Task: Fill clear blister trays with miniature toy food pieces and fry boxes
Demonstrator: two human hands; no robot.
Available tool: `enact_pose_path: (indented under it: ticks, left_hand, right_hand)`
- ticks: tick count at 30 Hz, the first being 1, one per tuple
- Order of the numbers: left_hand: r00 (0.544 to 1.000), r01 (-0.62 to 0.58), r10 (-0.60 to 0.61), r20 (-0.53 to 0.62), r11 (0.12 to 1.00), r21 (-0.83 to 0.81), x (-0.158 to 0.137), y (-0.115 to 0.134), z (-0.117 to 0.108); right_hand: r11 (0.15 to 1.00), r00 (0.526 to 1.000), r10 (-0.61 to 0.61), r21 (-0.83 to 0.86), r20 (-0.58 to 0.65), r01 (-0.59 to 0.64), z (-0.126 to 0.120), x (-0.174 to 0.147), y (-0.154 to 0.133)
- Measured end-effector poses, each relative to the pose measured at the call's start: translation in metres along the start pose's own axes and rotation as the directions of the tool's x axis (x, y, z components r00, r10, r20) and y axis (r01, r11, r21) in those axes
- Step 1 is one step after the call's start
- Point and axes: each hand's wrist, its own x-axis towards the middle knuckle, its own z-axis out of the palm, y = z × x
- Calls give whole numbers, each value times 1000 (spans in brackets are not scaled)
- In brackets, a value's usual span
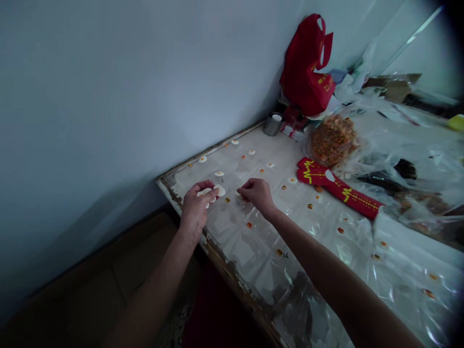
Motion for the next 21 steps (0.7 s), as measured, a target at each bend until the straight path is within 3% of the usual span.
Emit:
enact_pose_path:
  ticks: [4,8,12,14,16,19,21]
  left_hand:
    - [998,66,-66,24,998,-15,-4,-10,10]
    - [995,93,-93,22,995,-25,-7,-14,19]
    - [985,161,-161,61,987,4,-17,-19,35]
    - [970,219,-219,101,976,16,-22,-22,45]
    - [952,275,-267,147,961,-35,-23,-23,52]
    - [927,368,-347,142,913,-174,-18,-22,53]
    - [919,389,-363,153,900,-200,-13,-20,48]
  right_hand:
    - [991,997,-83,-103,-6,82,-1,-3,-1]
    - [988,990,-137,69,-35,139,-26,-16,-8]
    - [934,977,-54,357,204,-23,-48,-35,-18]
    - [913,953,-1,389,302,-123,-56,-39,-21]
    - [918,951,48,361,305,-162,-66,-39,-20]
    - [987,992,-3,159,129,-17,-85,-41,-9]
    - [972,975,-218,-85,34,221,-96,-48,4]
